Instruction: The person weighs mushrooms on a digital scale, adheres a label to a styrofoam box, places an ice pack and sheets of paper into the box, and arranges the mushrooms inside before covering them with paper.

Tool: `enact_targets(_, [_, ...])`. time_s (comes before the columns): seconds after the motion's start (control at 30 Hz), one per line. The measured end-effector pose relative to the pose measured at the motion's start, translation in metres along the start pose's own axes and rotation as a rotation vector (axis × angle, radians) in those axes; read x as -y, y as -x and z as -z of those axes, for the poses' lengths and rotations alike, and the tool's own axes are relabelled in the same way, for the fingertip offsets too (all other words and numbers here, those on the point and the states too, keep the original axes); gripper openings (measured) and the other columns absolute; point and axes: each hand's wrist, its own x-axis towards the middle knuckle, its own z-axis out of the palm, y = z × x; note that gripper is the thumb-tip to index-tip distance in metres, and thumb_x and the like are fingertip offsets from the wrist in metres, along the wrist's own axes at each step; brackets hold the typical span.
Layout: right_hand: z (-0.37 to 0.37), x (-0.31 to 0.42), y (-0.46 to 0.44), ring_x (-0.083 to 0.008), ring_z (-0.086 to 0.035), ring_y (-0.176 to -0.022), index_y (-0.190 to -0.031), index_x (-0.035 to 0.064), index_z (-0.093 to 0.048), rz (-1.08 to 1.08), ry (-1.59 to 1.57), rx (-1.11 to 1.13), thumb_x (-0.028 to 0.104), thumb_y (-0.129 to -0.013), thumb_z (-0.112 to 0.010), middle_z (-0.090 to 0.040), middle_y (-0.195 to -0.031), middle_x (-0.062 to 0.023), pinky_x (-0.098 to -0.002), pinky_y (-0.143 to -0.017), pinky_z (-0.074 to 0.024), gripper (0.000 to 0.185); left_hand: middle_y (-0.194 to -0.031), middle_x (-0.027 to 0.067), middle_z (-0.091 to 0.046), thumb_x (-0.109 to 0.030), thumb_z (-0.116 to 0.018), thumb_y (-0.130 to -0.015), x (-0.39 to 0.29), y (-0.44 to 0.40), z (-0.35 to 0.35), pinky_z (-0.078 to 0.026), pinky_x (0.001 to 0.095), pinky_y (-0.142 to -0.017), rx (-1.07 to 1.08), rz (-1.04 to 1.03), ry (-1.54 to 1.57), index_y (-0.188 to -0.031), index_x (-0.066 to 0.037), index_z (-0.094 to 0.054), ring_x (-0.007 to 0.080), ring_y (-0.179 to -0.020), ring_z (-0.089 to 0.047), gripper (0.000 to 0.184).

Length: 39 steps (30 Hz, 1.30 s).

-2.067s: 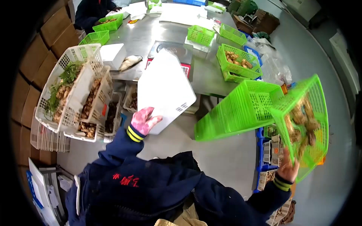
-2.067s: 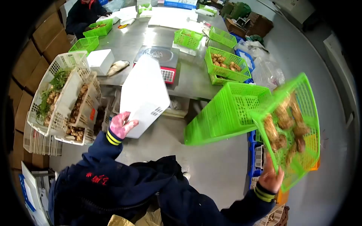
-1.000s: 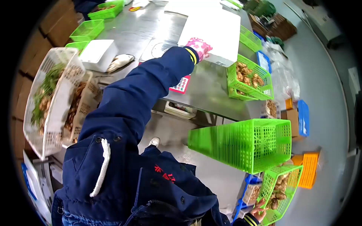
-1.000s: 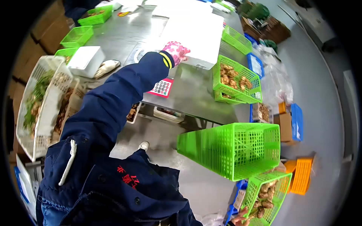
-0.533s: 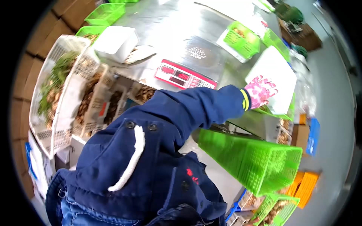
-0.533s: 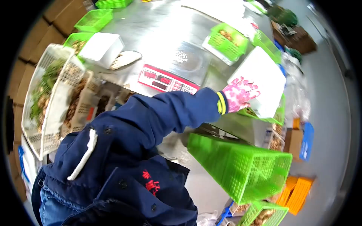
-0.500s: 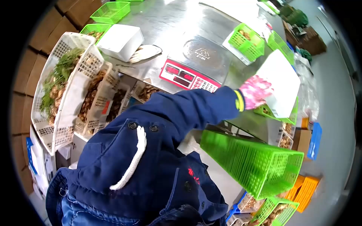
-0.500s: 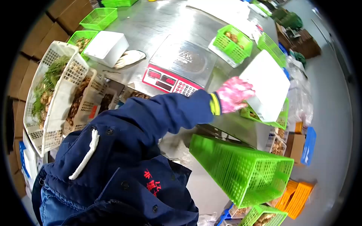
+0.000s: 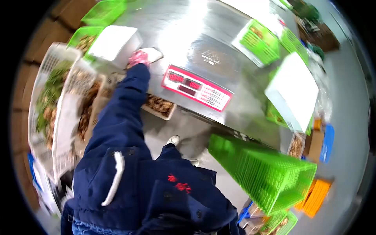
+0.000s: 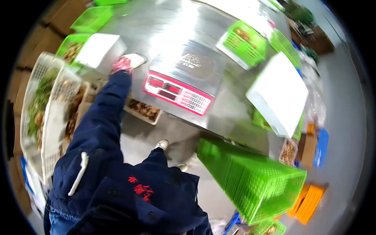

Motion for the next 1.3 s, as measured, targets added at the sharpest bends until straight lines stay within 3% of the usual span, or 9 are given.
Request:
enact_targets(0.1, [0.012,-0.003,0.015,-0.0337,-0.05,-0.111,-0.133,-0.0061,-0.014,0.023,-0.097,0.043,0.0,-0.072,-0.052,-0.04,-0.128,-0.0232,-0.0301,-0.069,-0.0572,0.072,-0.113,0.0108,-0.058,-0.038,-0.055,-0.077,0.034,-0.059,-0.025,-0.044,0.0396,-0.086,0.118,0.3,0.424,-0.109,-0.014,-0.059,0.0285,-0.103,-0.056,0.04])
enact_targets(0.13, [0.016,-0.005,0.021,-0.0337,-0.05,-0.111,-0.133,-0.0061,-0.015,0.032,-0.127,0.063,0.0,-0.072,-0.052,-0.04,-0.128,-0.0232,-0.0301,-0.069,-0.0572,0.072,-0.101,0.01,-0.061,-0.023,-0.052,-0.085,0.078,-0.157,-0.113,-0.047,0.0334,-0.079,-0.009,0.06,-0.085,-0.103,-0.007,-0.06,0.0206,-0.092,-0.057,0.026])
enact_targets(0.2, [0.027,-0.004,0.027,-0.0339,-0.05,-0.11,-0.133,-0.0062,-0.015,0.048,-0.176,0.074,0.0,-0.071,-0.052,-0.04,-0.127,-0.0234,-0.0299,-0.069,-0.0573,0.072,-0.098,0.0137,-0.06,-0.009,-0.052,-0.087,0.049,-0.112,-0.008,-0.045,0.0306,-0.083,-0.414,0.277,1.358,-0.106,-0.003,-0.053,0.0193,-0.09,-0.058,0.021])
enact_targets(0.23, [0.033,-0.004,0.031,-0.0339,-0.05,-0.11,-0.133,-0.0062,-0.016,0.063,-0.204,0.078,0.0,-0.071,-0.052,-0.04,-0.127,-0.0234,-0.0299,-0.069,-0.0573,0.072,-0.094,0.0097,-0.061,-0.008,-0.051,-0.088,0.03,-0.123,0.011,-0.046,0.029,-0.078,-0.743,0.064,1.292,-0.108,-0.002,-0.052,0.0167,-0.082,-0.057,0.021])
enact_targets(0.3, [0.047,-0.005,0.039,-0.0341,-0.05,-0.11,-0.133,-0.0062,-0.016,0.085,-0.252,0.082,0.0,-0.071,-0.052,-0.04,-0.127,-0.0236,-0.0297,-0.069,-0.0574,0.072,-0.093,0.0086,-0.06,-0.01,-0.052,-0.088,-0.033,-0.055,0.126,-0.047,0.027,-0.071,-0.405,-0.331,1.553,-0.124,-0.01,-0.047,0.0148,-0.077,-0.057,0.036])
enact_targets(0.43, [0.084,-0.006,0.05,-0.0343,-0.05,-0.11,-0.133,-0.0062,-0.018,0.134,-0.342,0.092,0.0,-0.07,-0.052,-0.04,-0.127,-0.0239,-0.0295,-0.069,-0.0575,0.072,-0.105,0.0172,-0.059,-0.028,-0.062,-0.082,-0.162,0.036,0.218,-0.048,0.0309,-0.078,0.03,-0.97,1.455,-0.138,-0.017,-0.028,0.0228,-0.089,-0.061,0.066])
enact_targets(0.5, [0.105,-0.009,0.05,-0.0345,-0.05,-0.11,-0.133,-0.0063,-0.019,0.149,-0.393,0.086,0.001,-0.07,-0.052,-0.04,-0.126,-0.024,-0.0293,-0.069,-0.0576,0.071,-0.102,0.0239,-0.059,-0.04,-0.064,-0.077,-0.207,0.082,0.268,-0.047,0.0343,-0.079,-0.028,-1.01,0.784,-0.141,-0.023,-0.019,0.03,-0.091,-0.061,0.079])
enact_targets(0.9, [0.165,-0.064,0.039,-0.0346,-0.05,-0.11,-0.125,-0.0094,-0.035,0.429,-0.06,-0.041,0.0,-0.074,-0.052,-0.039,-0.127,-0.0261,-0.0256,-0.067,-0.058,0.054,-0.114,0.0163,-0.057,-0.036,-0.069,-0.067,-0.209,-0.171,0.254,-0.043,0.0363,-0.091,-0.122,-0.494,0.067,-0.123,-0.013,-0.046,0.0307,-0.107,-0.054,0.065])
enact_targets(1.3, [0.081,-0.038,-0.074,-0.0306,-0.044,-0.118,-0.128,-0.0056,-0.035,0.272,0.196,0.244,0.009,-0.073,-0.059,-0.042,-0.129,-0.0201,-0.0221,-0.07,-0.0555,0.061,-0.116,0.0177,-0.056,-0.056,-0.065,-0.069,-0.137,-0.126,0.357,-0.038,0.0325,-0.094,-0.402,-0.211,0.215,-0.129,-0.011,-0.043,0.0271,-0.11,-0.051,0.078])
